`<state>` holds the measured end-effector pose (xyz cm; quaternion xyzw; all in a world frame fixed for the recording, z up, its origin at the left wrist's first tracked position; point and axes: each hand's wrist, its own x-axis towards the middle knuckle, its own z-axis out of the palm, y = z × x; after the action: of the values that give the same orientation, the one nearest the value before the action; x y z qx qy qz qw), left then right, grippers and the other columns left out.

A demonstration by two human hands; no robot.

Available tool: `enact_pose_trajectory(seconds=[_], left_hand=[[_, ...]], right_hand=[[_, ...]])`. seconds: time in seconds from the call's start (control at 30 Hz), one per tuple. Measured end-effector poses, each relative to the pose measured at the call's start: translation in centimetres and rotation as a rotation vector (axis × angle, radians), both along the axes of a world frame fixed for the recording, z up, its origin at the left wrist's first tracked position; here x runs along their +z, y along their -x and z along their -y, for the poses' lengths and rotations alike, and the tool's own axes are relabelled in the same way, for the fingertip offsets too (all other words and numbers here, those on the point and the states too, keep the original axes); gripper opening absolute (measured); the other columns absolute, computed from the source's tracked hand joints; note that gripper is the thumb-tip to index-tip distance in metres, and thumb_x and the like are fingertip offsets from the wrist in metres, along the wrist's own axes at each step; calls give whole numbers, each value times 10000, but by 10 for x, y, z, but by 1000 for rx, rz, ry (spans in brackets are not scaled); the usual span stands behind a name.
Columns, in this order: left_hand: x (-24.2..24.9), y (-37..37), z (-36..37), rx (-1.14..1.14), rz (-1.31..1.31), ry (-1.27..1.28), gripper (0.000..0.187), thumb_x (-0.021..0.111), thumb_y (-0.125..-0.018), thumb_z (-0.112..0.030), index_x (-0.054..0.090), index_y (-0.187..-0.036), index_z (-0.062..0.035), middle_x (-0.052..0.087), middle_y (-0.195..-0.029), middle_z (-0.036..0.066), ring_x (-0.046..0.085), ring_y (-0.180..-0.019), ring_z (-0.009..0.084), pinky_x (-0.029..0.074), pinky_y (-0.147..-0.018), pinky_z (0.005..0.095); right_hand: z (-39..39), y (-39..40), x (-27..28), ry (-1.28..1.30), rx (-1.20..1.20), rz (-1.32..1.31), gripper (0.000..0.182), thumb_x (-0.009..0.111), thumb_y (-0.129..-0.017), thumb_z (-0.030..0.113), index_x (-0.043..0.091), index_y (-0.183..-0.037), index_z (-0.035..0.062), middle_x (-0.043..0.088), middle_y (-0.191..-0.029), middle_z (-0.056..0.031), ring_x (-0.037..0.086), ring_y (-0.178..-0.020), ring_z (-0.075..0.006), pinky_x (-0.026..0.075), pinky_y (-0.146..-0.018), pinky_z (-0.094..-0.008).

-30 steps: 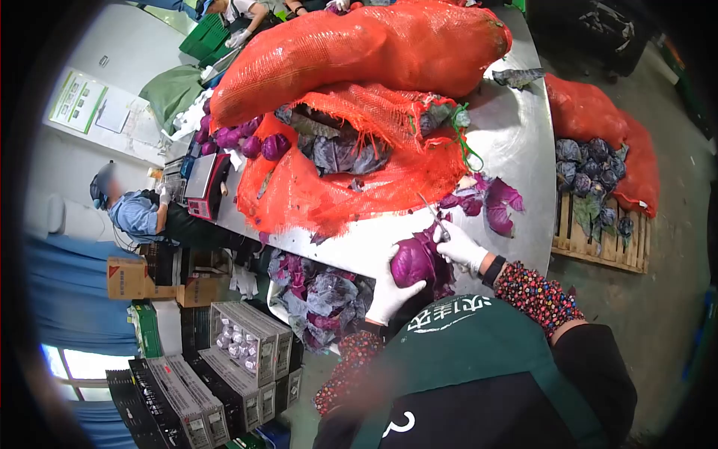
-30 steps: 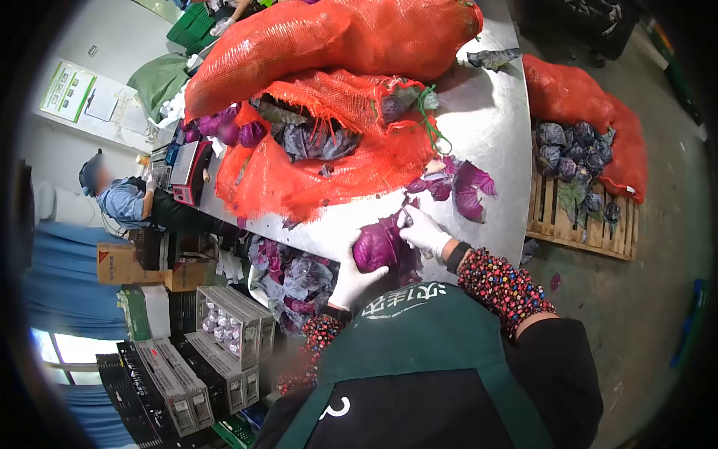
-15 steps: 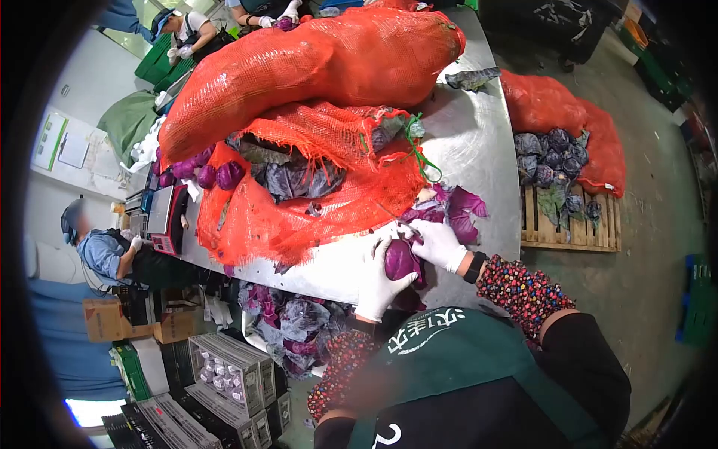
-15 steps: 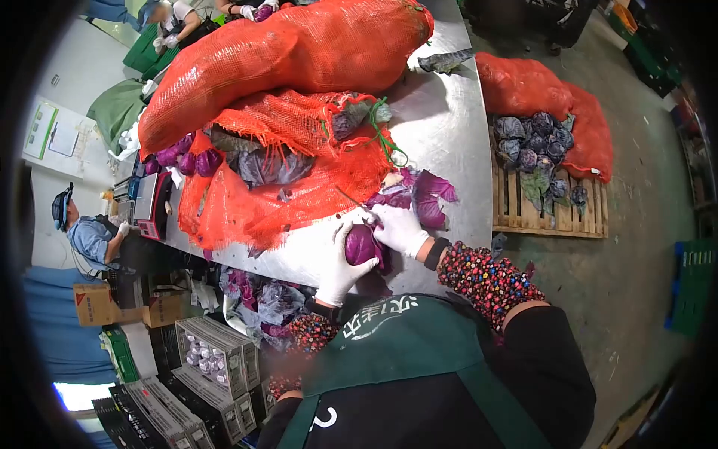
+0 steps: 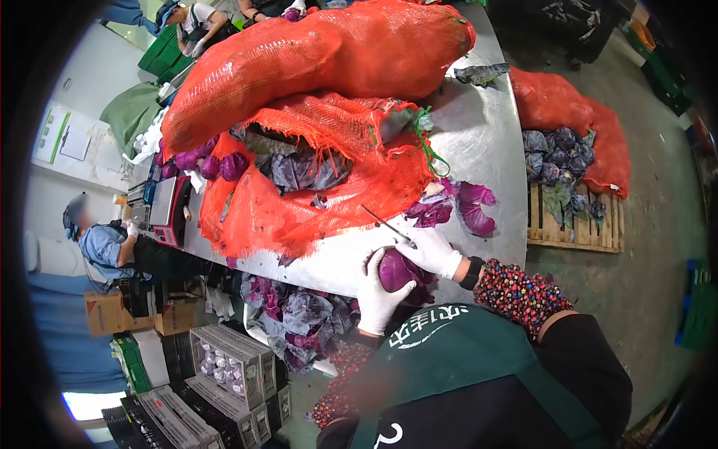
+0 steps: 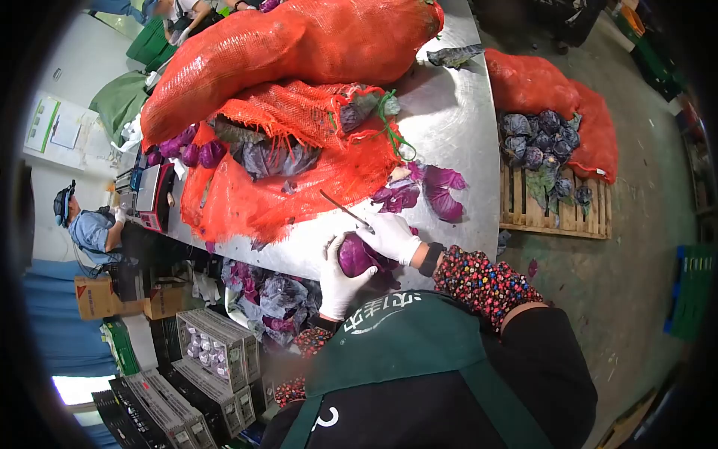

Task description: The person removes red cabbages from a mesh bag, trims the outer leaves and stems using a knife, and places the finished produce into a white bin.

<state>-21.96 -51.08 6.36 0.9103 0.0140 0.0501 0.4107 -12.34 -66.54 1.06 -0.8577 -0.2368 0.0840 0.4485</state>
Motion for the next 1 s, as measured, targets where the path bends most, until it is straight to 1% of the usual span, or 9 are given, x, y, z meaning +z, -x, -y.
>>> enact_pose_trajectory(seconds=[0.17,0.33,0.43,0.53,0.7,0.77,0.87,0.97,1.0], left_hand=[[-13,23,-11,136,-25,92,894,879,-596,-278,397,-1312,-45,412,-1285,208,454,-1200,357,395,-1019,421],[-4,15,-6,161,-45,47,896,879,-598,-311,393,-1288,-12,479,-1210,202,476,-1163,358,405,-989,434],[-4,8,-5,105,-36,-19,901,876,-593,-310,393,-1290,-6,476,-1206,201,484,-1143,364,409,-975,436],[-1,6,-12,83,-77,-32,915,879,-588,-281,384,-1307,-6,483,-1209,201,501,-1139,350,421,-976,416],[-22,21,-40,-26,-51,189,904,880,-595,-192,375,-1326,-30,452,-1258,162,489,-1178,271,428,-996,381],[-5,33,-43,-21,-94,223,924,864,-610,-140,325,-1353,-41,441,-1263,149,483,-1174,251,437,-992,378],[-1,52,-53,159,-182,715,938,827,-649,-75,236,-1378,-62,422,-1278,166,484,-1167,249,461,-970,370],[-7,52,-53,258,-193,585,911,824,-656,-66,254,-1367,-63,418,-1286,171,484,-1170,248,465,-966,367],[-17,50,-53,271,-169,580,925,839,-648,-71,262,-1370,-60,419,-1289,168,485,-1168,251,459,-973,366]], right_hand=[[32,-18,-10,270,-214,49,212,605,-858,244,585,-917,42,641,-739,-170,656,-704,-360,516,-619,-447],[22,30,55,26,116,-204,630,715,-748,538,542,-1065,23,627,-940,-174,645,-841,-301,512,-726,-378],[13,34,42,-33,138,-28,499,724,-787,370,552,-1158,85,644,-908,-138,649,-786,-287,516,-684,-379],[18,17,32,-151,246,-229,313,724,-793,256,596,-936,8,635,-739,-130,635,-688,-266,495,-640,-353],[30,-9,8,-240,48,-372,172,696,-828,148,550,-825,57,570,-688,10,527,-549,-72,441,-486,-235],[44,-22,14,-109,-58,-495,249,718,-770,219,579,-841,25,621,-709,-110,610,-672,-187,492,-642,-326],[57,-39,-1,153,-161,-168,246,710,-773,224,611,-892,32,639,-729,-106,641,-722,-276,517,-681,-372],[36,-24,23,181,-50,279,507,695,-763,253,546,-1208,61,603,-1030,-147,627,-900,-298,532,-729,-396],[23,-17,37,258,25,106,585,669,-775,278,484,-1296,86,560,-1099,-160,609,-964,-309,536,-767,-402]])
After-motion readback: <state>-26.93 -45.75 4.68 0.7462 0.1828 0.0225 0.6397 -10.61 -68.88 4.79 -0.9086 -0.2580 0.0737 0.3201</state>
